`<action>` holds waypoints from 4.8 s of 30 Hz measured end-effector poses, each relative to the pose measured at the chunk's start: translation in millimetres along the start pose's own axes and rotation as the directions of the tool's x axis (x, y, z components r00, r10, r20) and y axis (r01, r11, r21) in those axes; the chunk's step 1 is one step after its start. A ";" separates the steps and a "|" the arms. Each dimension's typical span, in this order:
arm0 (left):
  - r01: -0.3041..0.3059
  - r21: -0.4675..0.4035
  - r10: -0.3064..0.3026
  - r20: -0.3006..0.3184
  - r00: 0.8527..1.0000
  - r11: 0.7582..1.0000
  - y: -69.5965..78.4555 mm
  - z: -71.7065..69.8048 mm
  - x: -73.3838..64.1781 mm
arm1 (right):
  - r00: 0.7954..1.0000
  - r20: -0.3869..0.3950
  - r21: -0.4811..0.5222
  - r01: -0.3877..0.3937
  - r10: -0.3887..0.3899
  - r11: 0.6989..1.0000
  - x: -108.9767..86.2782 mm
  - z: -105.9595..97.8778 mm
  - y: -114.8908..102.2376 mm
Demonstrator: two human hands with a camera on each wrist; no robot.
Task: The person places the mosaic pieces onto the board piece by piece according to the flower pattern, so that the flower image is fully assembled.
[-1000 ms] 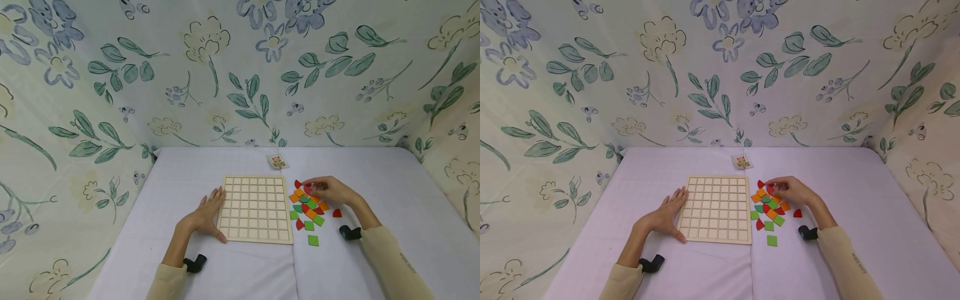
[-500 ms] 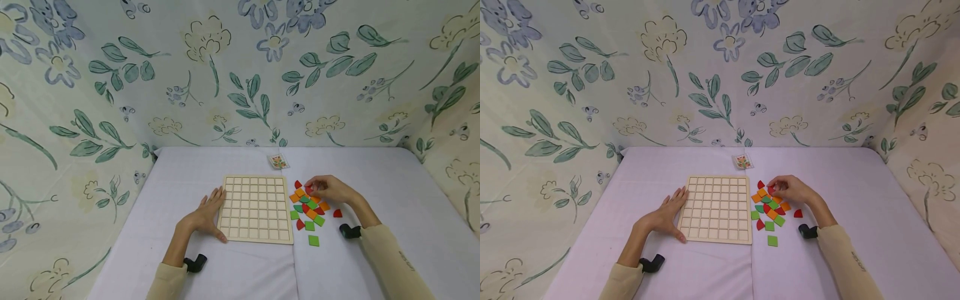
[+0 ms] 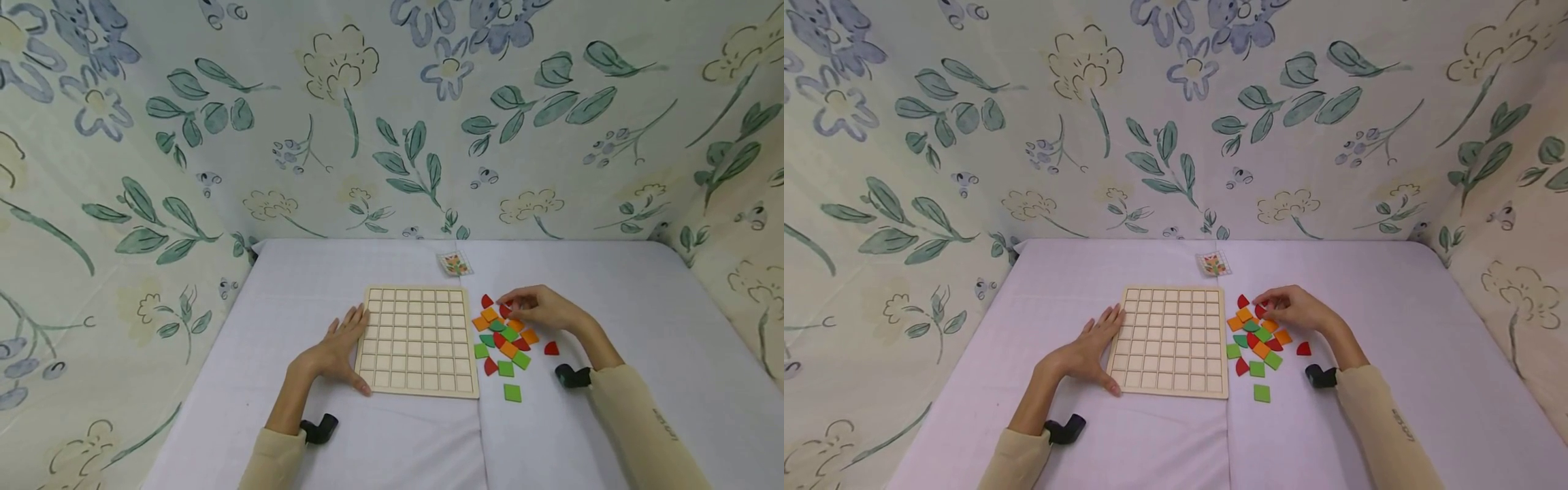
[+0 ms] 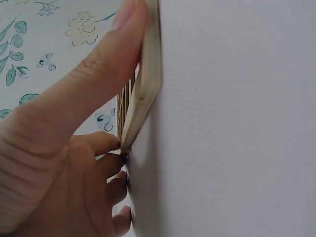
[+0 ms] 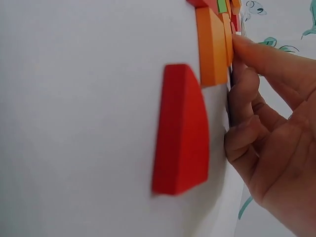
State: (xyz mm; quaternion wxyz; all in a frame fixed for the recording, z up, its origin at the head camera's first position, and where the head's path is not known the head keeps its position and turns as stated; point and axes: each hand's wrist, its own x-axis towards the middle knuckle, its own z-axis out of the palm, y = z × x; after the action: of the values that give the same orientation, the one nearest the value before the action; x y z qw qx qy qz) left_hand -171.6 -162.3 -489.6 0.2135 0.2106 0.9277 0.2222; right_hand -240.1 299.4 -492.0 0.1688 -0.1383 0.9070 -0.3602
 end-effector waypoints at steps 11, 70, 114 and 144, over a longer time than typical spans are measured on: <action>-0.010 -0.011 0.010 0.001 1.000 1.000 -0.4 -0.3 0.8 | 0.996 -0.089 0.005 -0.004 0.004 1.000 3.4 5.7 -0.5; -0.034 -0.046 0.034 0.004 0.999 0.998 -1.2 -2.2 -0.2 | 0.986 -0.158 0.171 0.074 -0.047 0.983 53.2 77.1 -86.5; -0.032 -0.047 0.033 0.013 0.999 0.998 -2.7 -2.4 -0.6 | 0.987 -0.150 0.115 0.071 -0.054 0.991 59.1 84.6 -92.0; -0.035 -0.038 0.036 0.006 0.999 0.999 -2.1 -1.5 -0.4 | 0.984 -0.168 0.153 -0.025 0.051 0.988 28.9 48.9 -67.3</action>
State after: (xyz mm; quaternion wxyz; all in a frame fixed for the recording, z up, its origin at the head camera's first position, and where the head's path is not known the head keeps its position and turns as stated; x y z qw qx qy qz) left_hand -172.6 -164.7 -489.2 0.2167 0.2238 0.9187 0.2428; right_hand -237.7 211.7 -484.3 0.1070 -0.0763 0.8909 -0.4347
